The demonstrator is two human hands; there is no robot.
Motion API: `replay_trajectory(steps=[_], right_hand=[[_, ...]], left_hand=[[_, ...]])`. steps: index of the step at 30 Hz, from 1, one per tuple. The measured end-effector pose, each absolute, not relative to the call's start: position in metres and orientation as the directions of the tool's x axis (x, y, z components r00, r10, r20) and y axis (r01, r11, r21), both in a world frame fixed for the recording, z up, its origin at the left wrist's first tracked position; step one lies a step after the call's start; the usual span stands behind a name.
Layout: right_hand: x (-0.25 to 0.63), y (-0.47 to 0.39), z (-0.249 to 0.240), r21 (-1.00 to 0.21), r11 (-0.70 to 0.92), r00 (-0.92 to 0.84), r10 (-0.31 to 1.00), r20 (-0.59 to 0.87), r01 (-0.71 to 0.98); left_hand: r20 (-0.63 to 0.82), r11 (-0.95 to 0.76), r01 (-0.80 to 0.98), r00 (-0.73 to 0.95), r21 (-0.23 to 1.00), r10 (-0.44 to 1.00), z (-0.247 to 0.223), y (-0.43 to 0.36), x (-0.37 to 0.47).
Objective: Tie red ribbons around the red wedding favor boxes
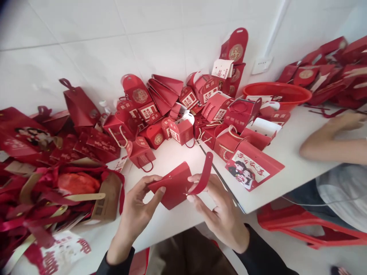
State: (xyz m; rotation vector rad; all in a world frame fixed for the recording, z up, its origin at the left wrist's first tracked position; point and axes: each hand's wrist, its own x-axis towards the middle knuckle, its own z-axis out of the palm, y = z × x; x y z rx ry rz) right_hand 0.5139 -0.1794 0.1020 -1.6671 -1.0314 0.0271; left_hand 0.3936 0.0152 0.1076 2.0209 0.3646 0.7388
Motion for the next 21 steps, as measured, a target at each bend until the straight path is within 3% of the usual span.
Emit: replay_trajectory(steps=[4, 9, 11, 15, 18, 21], right_hand=[[0.509, -0.166, 0.111, -0.741, -0.014, 0.545, 0.688, 0.48, 0.671], [0.507, -0.16, 0.115, -0.753, -0.04, 0.553, 0.704, 0.445, 0.657], [0.504, -0.16, 0.114, -0.776, -0.046, 0.575, 0.699, 0.425, 0.629], [0.499, -0.16, 0.117, -0.936, -0.013, 0.641, 0.732, 0.231, 0.351], [0.499, -0.159, 0.122, -0.993, 0.05, 0.614, 0.782, 0.103, 0.103], [0.505, -0.157, 0.127, -0.995, 0.1, 0.574, 0.814, 0.088, 0.01]], left_hand=[[0.421, -0.583, -0.044, 0.735, 0.811, 0.531, 0.111, 0.01, 0.391], [0.377, -0.546, -0.061, 0.786, 0.836, 0.489, 0.112, 0.004, 0.393], [0.421, -0.586, -0.059, 0.754, 0.808, 0.504, 0.108, -0.003, 0.394], [0.534, -0.665, 0.027, 0.572, 0.746, 0.622, 0.103, -0.03, 0.39], [0.507, -0.661, -0.021, 0.659, 0.75, 0.555, 0.105, -0.05, 0.385], [0.42, -0.555, -0.081, 0.746, 0.828, 0.517, 0.105, -0.055, 0.385]])
